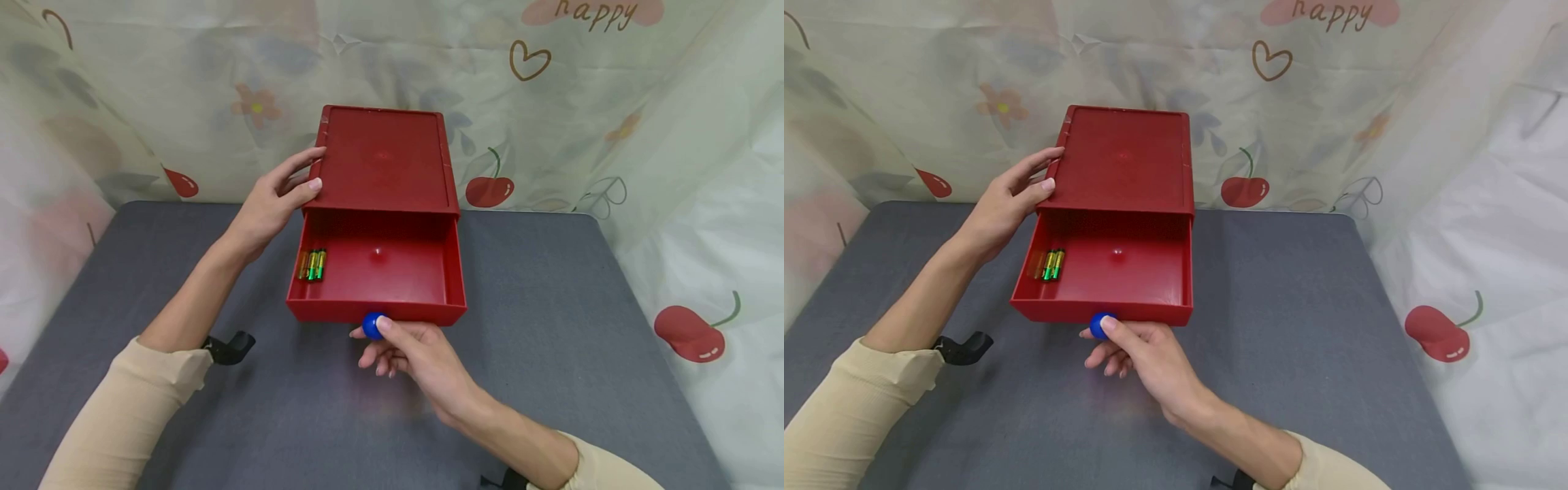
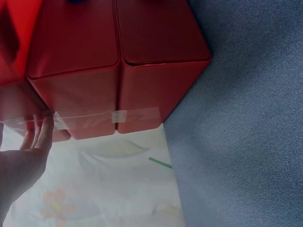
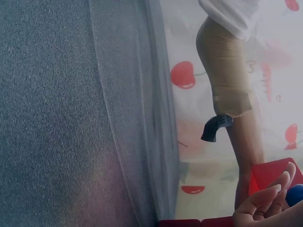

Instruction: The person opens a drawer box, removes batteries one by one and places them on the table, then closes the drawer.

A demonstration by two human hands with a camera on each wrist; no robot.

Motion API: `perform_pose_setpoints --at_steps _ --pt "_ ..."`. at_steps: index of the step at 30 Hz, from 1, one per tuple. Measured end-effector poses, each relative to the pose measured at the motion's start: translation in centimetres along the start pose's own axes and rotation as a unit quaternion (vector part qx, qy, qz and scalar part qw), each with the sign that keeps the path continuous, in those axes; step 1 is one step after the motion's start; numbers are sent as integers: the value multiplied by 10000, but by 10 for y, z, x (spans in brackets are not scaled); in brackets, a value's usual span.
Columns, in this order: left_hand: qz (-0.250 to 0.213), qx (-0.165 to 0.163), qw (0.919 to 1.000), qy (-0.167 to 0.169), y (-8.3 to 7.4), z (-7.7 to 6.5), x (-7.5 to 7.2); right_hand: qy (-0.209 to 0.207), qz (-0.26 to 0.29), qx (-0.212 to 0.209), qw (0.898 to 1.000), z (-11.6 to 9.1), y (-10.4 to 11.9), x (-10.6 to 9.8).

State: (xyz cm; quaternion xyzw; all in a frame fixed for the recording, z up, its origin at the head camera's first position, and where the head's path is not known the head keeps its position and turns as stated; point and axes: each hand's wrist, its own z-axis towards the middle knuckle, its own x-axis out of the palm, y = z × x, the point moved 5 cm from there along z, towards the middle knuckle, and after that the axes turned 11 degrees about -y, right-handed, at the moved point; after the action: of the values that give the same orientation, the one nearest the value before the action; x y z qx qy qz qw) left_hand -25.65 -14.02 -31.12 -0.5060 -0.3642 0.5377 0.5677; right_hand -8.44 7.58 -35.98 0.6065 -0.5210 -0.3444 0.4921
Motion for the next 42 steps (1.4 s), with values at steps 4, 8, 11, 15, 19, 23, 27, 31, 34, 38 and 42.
perform_pose_setpoints --at_steps 4,8,11,15,19,23,27,31,34,38,42 --pt "14 13 10000 -22 0 0 0 58 15 -3 10000 0 -1 1" --pt "34 12 10000 -35 -1 0 -1 165 30 -54 9998 0 -1 2" --pt "41 14 10000 -48 0 0 -1 249 -16 -98 9996 -1 -3 1" --pt "14 28 10000 -36 0 0 -1 355 -107 -203 9991 -4 -4 -1" --pt "-15 -5 10000 -41 0 0 -2 424 -145 -451 9980 -9 -1 -6" --pt "-46 -23 10000 -77 -1 0 -4 537 -251 -673 9960 -14 2 -10" --pt "-24 14 10000 -69 0 0 -4 704 -322 -903 9929 -19 5 -12" --pt "-26 2 10000 -75 1 0 -4 883 -257 -1395 9859 -24 11 -13" --pt "-56 0 9999 -90 2 0 -4 940 -262 -1750 9797 -28 19 -13" --pt "-76 53 9999 -74 1 0 -2 991 -428 -2200 9695 -36 32 -13" --pt "-86 98 9999 -49 2 0 0 1050 -624 -2869 9501 -44 51 -11"
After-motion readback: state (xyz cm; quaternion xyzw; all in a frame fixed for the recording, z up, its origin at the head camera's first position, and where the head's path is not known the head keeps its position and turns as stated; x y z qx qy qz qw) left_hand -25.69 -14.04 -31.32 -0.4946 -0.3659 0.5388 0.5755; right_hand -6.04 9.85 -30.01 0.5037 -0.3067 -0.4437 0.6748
